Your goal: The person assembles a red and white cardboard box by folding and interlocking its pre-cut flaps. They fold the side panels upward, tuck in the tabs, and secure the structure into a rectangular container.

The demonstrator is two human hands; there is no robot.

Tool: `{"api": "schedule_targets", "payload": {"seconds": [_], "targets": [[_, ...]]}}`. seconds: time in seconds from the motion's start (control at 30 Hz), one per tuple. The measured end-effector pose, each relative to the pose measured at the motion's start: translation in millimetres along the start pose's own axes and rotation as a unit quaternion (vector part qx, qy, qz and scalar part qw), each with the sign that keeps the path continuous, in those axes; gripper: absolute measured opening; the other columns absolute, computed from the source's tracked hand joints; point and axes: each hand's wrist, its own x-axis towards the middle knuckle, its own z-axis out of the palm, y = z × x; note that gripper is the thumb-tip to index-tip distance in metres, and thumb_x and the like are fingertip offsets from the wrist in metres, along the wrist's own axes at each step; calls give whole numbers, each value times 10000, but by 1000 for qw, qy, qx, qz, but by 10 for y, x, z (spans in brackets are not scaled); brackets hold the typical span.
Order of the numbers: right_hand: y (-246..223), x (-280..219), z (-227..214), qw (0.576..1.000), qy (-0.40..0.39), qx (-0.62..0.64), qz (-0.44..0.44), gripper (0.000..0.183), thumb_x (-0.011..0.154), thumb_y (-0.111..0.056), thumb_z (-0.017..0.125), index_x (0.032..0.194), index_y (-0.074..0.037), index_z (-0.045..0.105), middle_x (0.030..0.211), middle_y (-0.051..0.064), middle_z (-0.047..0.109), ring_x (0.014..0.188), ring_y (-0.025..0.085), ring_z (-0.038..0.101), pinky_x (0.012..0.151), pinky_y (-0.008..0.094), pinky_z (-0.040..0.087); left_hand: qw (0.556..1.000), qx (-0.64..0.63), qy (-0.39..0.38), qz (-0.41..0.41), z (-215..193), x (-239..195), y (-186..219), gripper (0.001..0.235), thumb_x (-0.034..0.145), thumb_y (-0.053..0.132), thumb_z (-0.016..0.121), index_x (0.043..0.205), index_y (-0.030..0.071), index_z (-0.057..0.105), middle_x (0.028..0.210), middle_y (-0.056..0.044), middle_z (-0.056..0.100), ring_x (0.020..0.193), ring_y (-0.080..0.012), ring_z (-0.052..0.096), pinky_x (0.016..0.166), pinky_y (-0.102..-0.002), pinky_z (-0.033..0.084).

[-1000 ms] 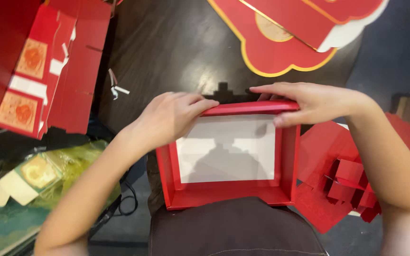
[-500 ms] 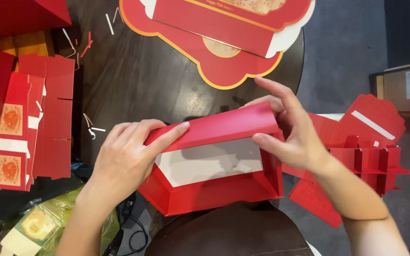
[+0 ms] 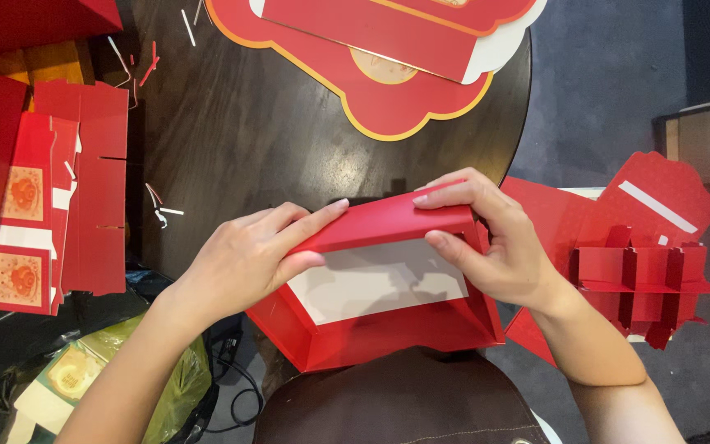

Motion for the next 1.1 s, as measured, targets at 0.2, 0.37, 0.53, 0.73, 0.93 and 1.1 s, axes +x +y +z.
{"api": "schedule_targets", "payload": {"seconds": [0.2, 0.37, 0.53, 0.73, 0.93, 1.1], "targets": [[134, -26, 43, 999, 3, 45, -2, 209, 986, -75, 687, 1190, -36, 661, 1281, 137, 647, 1189, 228, 651, 1021, 338, 520, 999, 18, -21, -29, 62, 44, -7, 582, 941, 343, 648, 1500, 284, 497, 922, -36, 640, 792, -226, 679, 646, -377, 554], [209, -59, 67, 997, -2, 75, 28, 181, 990, -76, 679, 1168, -44, 691, 1306, 147, 638, 1216, 230, 635, 1042, 350, 510, 1000, -10, 9, 23, 98, 119, 20, 571, 952, 282, 644, 1503, 276, 496, 946, -53, 640, 825, -246, 674, 647, -380, 553], [295, -62, 55, 992, 8, 110, 65, 134, 1006, -71, 656, 1126, -38, 706, 1332, 144, 650, 1247, 213, 630, 1079, 358, 500, 1000, -3, -24, -6, 112, 207, 18, 564, 968, 320, 630, 1513, 323, 483, 879, -55, 635, 781, -243, 675, 641, -391, 549], [490, -50, 57, 982, 5, 151, 115, 116, 1006, -57, 642, 1092, -22, 711, 1361, 156, 641, 1266, 230, 611, 1096, 372, 476, 998, -10, -42, -39, 126, 233, 20, 529, 996, 328, 585, 1513, 341, 475, 885, -65, 647, 797, -272, 676, 652, -415, 545], [753, -9, 47, 948, 22, 280, 151, 104, 1028, -68, 621, 1095, -30, 692, 1376, 173, 648, 1252, 247, 626, 1097, 387, 489, 973, -106, -130, -157, -58, -133, -336, 531, 1016, 272, 519, 1540, 313, 450, 926, -126, 643, 826, -311, 660, 749, -438, 517], [911, -80, 46, 942, 27, 288, 168, 116, 1050, -84, 612, 1124, -34, 687, 1400, 212, 642, 1260, 258, 627, 1104, 400, 490, 980, -169, 2, -106, 79, -489, -455, 482, 1007, 238, 581, 1487, 216, 546, 955, -126, 677, 854, -297, 671, 778, -403, 530]]}}
